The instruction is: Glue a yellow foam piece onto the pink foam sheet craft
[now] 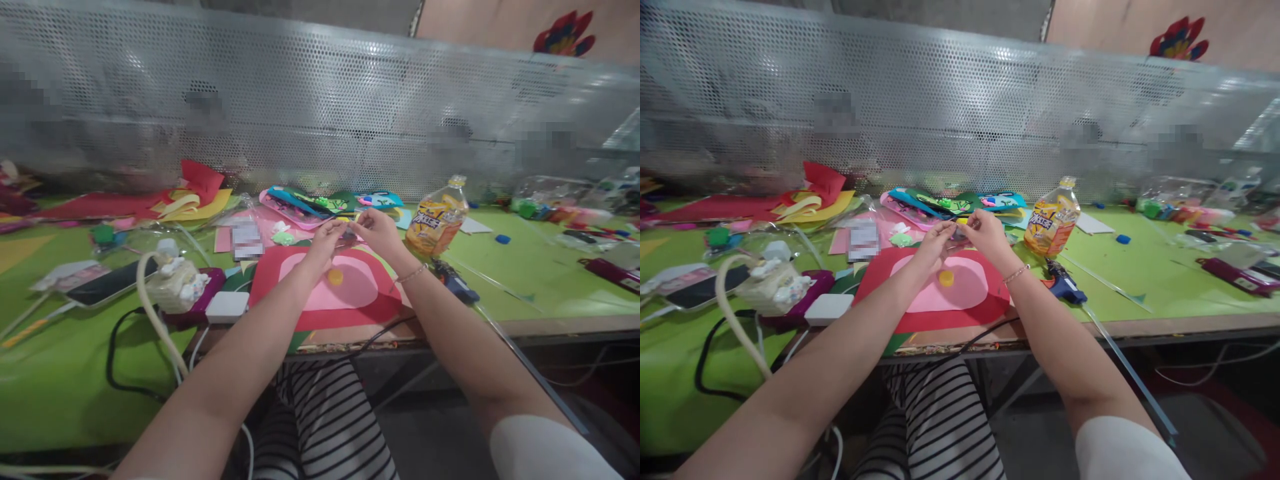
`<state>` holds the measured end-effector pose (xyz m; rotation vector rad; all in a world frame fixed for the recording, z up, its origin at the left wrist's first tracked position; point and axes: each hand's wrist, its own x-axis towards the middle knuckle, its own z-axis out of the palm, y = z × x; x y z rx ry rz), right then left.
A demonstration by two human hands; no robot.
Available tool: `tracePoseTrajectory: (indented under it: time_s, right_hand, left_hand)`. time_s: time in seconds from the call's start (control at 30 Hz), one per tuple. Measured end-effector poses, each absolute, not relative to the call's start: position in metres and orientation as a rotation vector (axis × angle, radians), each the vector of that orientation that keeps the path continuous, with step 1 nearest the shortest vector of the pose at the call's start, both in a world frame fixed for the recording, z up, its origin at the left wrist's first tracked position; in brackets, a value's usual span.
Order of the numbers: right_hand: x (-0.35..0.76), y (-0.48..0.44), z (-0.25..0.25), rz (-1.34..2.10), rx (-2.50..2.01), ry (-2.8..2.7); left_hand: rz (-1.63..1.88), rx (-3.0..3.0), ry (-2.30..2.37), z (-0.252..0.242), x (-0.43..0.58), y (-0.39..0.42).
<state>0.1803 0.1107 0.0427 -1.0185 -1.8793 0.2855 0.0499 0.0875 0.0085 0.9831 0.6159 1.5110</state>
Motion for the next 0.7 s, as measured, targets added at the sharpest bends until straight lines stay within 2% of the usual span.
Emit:
tracePoseTrajectory:
  time_s: [0.7]
  right_hand:
    - [0.1766, 0.1092, 0.0395, 0.161, -1.013, -1.941]
  left_hand:
    - [1.532, 0.971, 0.52, 0.006, 0.0531, 0.0863]
